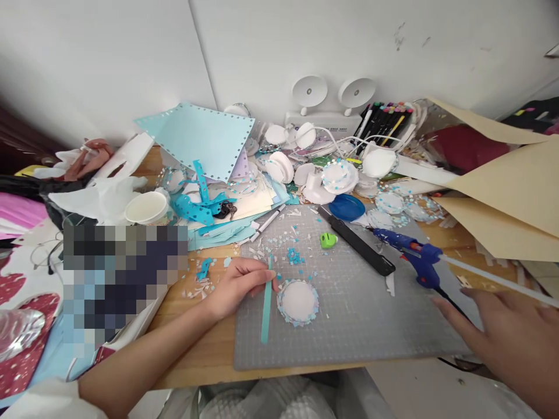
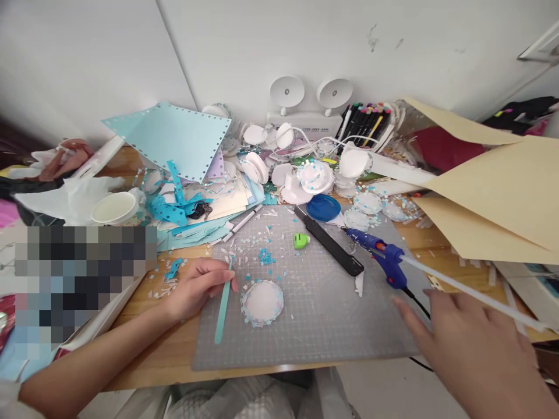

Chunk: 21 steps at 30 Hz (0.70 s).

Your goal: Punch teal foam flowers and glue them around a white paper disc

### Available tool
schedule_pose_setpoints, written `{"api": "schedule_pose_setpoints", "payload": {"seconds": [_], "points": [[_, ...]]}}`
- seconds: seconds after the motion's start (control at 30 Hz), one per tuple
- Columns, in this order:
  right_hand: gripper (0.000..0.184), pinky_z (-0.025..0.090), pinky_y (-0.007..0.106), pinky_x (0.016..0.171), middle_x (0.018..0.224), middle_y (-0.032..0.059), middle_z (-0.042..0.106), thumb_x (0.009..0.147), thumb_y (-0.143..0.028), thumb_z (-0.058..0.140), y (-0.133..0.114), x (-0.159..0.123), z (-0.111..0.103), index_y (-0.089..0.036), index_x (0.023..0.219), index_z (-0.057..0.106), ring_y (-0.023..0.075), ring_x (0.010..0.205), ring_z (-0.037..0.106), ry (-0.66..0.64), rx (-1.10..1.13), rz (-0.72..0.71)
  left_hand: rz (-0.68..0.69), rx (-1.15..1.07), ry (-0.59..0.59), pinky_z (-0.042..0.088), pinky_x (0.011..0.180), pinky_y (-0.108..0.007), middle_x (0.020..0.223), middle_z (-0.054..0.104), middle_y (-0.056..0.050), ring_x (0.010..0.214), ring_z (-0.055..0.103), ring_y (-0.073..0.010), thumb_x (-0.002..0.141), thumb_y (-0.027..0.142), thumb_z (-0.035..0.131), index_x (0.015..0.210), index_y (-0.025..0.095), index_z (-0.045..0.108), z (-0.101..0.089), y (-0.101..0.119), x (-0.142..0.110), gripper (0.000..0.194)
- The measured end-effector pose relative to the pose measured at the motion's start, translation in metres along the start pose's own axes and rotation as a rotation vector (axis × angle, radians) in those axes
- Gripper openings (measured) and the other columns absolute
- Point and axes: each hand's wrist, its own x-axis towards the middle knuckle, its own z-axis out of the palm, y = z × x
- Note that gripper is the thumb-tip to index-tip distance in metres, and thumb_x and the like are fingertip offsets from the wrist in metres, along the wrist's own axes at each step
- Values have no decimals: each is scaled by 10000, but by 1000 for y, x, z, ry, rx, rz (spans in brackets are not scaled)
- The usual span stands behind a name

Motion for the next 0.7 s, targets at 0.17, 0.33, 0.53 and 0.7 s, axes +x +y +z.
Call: {"api": "schedule_pose_setpoints", "payload": {"seconds": [0.17, 0.33, 0.53, 0.7], "points": [[226, 458, 440, 783, 984, 93, 633, 920, -372, 390, -67, 20, -64, -252, 1044, 536, 282, 896, 612, 73, 417, -274, -29, -128, 55, 208, 502, -258, 400, 311, 52, 426, 252, -73, 798, 341, 585, 627, 109, 721, 12, 12, -4, 318], [94, 410, 377, 795, 936, 71, 620, 899, -216, 486, -111, 55, -62, -191, 929, 571, 220, 869, 576, 128, 555, -452, -12, -174, 103, 243, 516, -252, 409, 315, 53, 437, 235, -70, 801, 320, 593, 635, 111, 731, 25, 24, -11, 301], [253, 427, 394, 717, 1030, 110, 629, 856, -331, 516, -73, 63, -28, -160, 1026, 594, 292, 891, 580, 136, 112, -278, 0, -175, 129, 228, 516, -254, 407, 300, 54, 443, 240, -71, 808, 302, 585, 634, 113, 729, 22, 24, -15, 294], [240, 409, 373, 620, 820, 89, 659, 867, -324, 435, -25, 63, -13, -172, 936, 608, 272, 701, 612, -88, -121, -179, -26, -135, 119, 207, 520, -261, 414, 306, 50, 451, 243, -75, 811, 324, 585, 647, 113, 734, 20, 22, -12, 305]]}}
